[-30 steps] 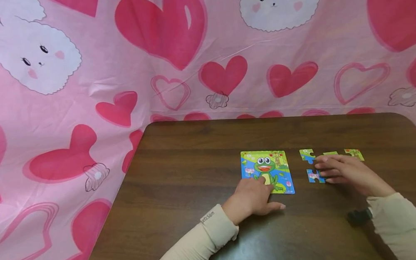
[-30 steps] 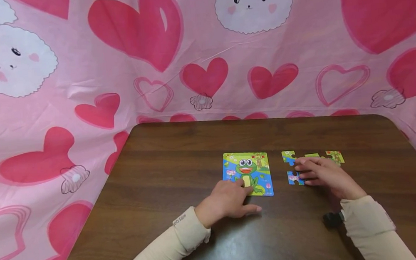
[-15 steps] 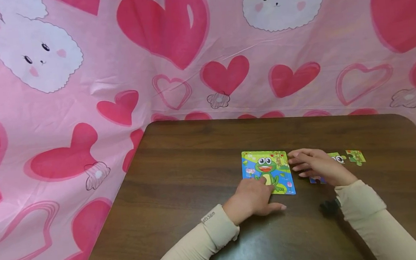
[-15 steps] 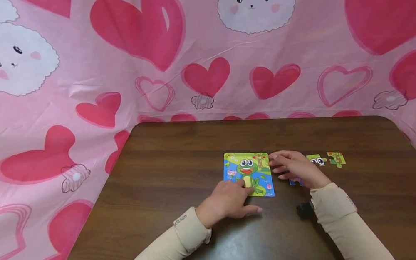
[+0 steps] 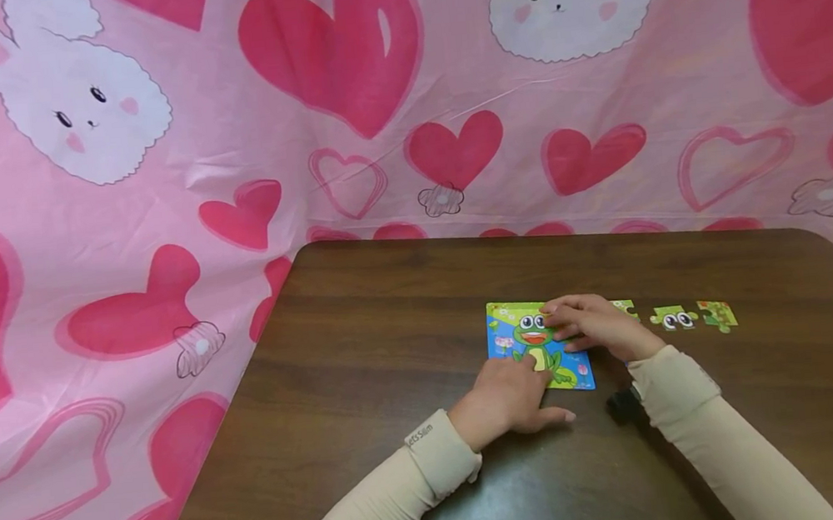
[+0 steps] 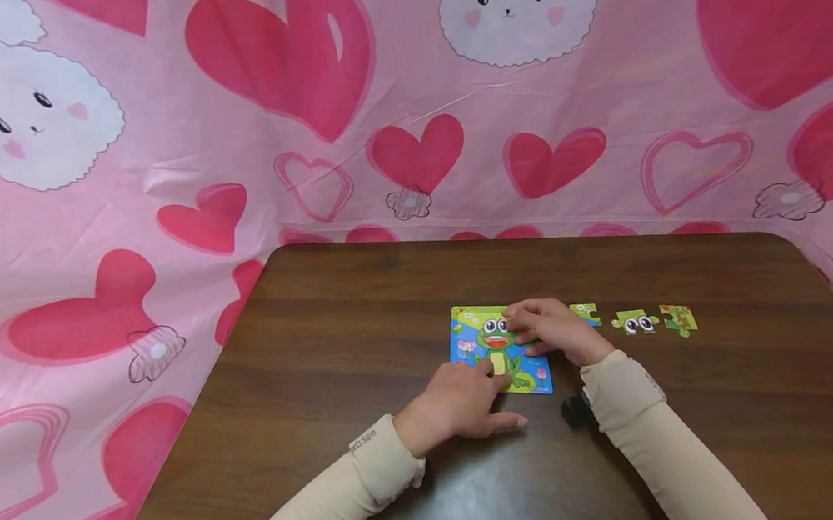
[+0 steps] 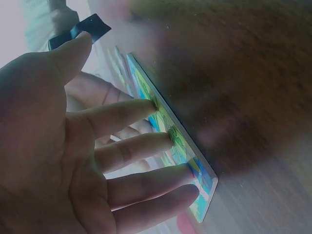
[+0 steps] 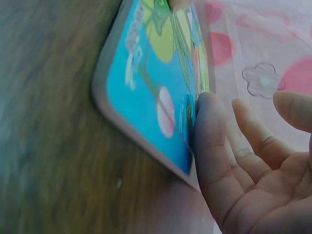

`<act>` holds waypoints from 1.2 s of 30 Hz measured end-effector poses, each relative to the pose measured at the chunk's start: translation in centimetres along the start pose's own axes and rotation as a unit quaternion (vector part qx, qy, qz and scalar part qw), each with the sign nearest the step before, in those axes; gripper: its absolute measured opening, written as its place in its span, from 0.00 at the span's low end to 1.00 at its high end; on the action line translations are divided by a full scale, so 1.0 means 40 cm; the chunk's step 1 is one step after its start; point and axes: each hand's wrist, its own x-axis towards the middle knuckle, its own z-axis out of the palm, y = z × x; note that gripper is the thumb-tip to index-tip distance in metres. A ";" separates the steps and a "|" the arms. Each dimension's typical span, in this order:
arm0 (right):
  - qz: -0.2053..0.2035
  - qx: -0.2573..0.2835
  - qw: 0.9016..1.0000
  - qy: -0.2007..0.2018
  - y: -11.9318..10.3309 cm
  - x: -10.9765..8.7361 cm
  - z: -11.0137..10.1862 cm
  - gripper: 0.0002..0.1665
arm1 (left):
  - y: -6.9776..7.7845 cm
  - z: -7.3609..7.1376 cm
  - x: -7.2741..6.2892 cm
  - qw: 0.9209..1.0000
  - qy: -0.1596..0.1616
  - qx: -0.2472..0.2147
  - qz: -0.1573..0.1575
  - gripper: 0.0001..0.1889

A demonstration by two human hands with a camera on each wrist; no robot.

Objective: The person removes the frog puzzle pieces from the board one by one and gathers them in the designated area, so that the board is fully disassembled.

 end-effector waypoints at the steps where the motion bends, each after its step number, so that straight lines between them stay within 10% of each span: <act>1: -0.001 -0.003 1.000 0.001 -0.002 0.003 0.004 0.32 | 0.000 0.001 0.000 1.000 0.001 0.000 0.000 0.36; 36: 0.000 -0.119 0.993 0.022 -0.024 0.027 0.041 0.29 | -0.002 0.009 0.005 1.000 -0.002 0.005 -0.004 0.37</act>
